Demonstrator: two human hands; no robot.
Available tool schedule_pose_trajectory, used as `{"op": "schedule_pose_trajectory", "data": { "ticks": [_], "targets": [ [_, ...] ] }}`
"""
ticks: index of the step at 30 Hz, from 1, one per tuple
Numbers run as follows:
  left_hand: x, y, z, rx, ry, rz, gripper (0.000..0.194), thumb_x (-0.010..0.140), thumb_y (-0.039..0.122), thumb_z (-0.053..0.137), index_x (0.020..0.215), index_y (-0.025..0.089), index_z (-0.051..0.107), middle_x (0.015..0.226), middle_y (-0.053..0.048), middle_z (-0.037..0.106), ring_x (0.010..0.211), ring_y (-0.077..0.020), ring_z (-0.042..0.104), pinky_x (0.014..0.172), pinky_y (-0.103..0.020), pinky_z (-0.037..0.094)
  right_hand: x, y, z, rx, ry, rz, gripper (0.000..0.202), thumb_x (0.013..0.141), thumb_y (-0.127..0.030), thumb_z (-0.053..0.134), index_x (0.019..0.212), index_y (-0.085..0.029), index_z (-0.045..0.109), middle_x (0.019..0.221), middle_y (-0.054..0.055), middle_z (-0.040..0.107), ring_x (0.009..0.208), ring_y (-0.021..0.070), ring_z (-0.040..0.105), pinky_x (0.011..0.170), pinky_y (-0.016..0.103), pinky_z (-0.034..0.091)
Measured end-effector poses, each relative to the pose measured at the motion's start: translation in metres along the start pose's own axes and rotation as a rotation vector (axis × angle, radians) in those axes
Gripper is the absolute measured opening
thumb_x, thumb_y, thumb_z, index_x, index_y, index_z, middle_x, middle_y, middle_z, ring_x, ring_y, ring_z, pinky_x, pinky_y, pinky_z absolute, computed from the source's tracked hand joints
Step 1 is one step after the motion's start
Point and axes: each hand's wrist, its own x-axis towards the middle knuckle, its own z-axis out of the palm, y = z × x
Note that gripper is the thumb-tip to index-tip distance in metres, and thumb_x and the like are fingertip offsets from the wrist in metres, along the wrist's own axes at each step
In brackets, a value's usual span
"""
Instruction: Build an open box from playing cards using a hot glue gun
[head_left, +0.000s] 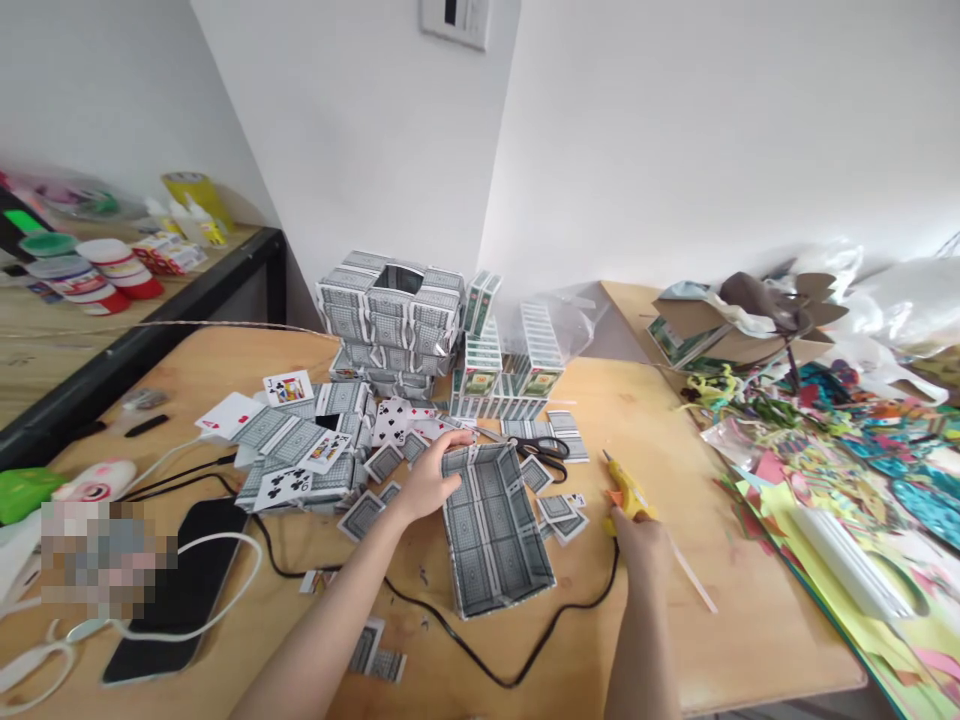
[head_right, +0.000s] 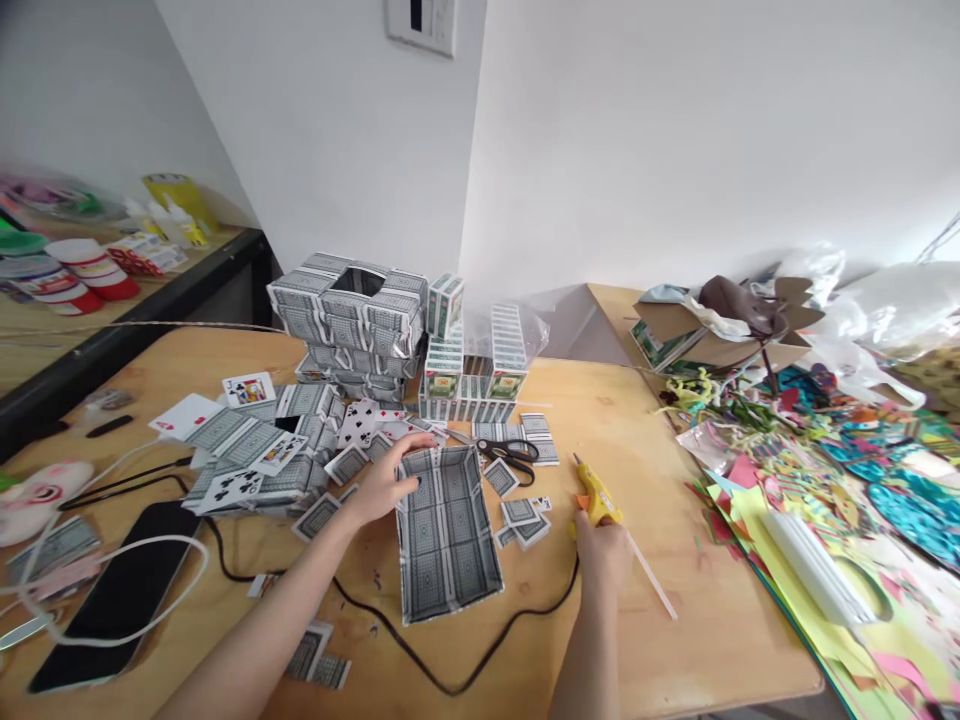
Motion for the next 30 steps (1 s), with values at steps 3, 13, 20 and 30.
{"op": "schedule_pose_trajectory", "data": {
  "ticks": [3,13,20,30],
  "targets": [
    [-0.008,-0.014,0.004,-0.19,0.13,0.036,0.054,0.061,0.005,0.044,0.113,0.018,0.048,0.112,-0.007,0.058,0.108,-0.0208,0.052,0.094,-0.037,0.038,0.001,0.001,-0.005,0.246,-0.108,0.199,0.028,0.059,-0.047,0.058,0.056,-0.02,0.057,0.046,0.003,0.051,0.055,0.0247,0.056,0.053,0.036,0.043],
    [0.002,-0.037,0.01,-0.144,0.349,-0.114,0.023,0.07,0.025,0.051,0.087,0.016,0.064,0.085,-0.003,0.065,0.08,-0.0179,0.058,0.072,-0.028,0.044,-0.018,-0.085,-0.03,0.953,-0.625,-0.409,0.039,0.064,-0.036,0.068,0.096,-0.017,0.055,0.092,0.007,0.062,0.062,0.0156,0.06,0.053,0.028,0.049],
    [0.004,-0.036,0.009,-0.118,0.367,-0.082,0.022,0.07,0.026,0.052,0.085,0.017,0.067,0.087,-0.004,0.068,0.083,-0.0192,0.06,0.077,-0.031,0.046,-0.022,-0.146,-0.024,0.548,-0.894,-0.74,0.034,0.069,-0.045,0.062,0.084,-0.014,0.06,0.069,0.002,0.061,0.051,0.0106,0.051,0.046,0.023,0.042],
    [0.008,-0.051,0.014,-0.131,0.371,-0.058,0.026,0.077,0.034,0.05,0.088,0.017,0.067,0.083,-0.003,0.067,0.08,-0.0171,0.059,0.072,-0.027,0.046,-0.018,-0.144,-0.02,0.256,-0.943,-0.763,0.039,0.081,-0.051,0.045,0.072,-0.015,0.057,0.051,0.0,0.055,0.046,0.0114,0.055,0.045,0.022,0.043]
  ]
}}
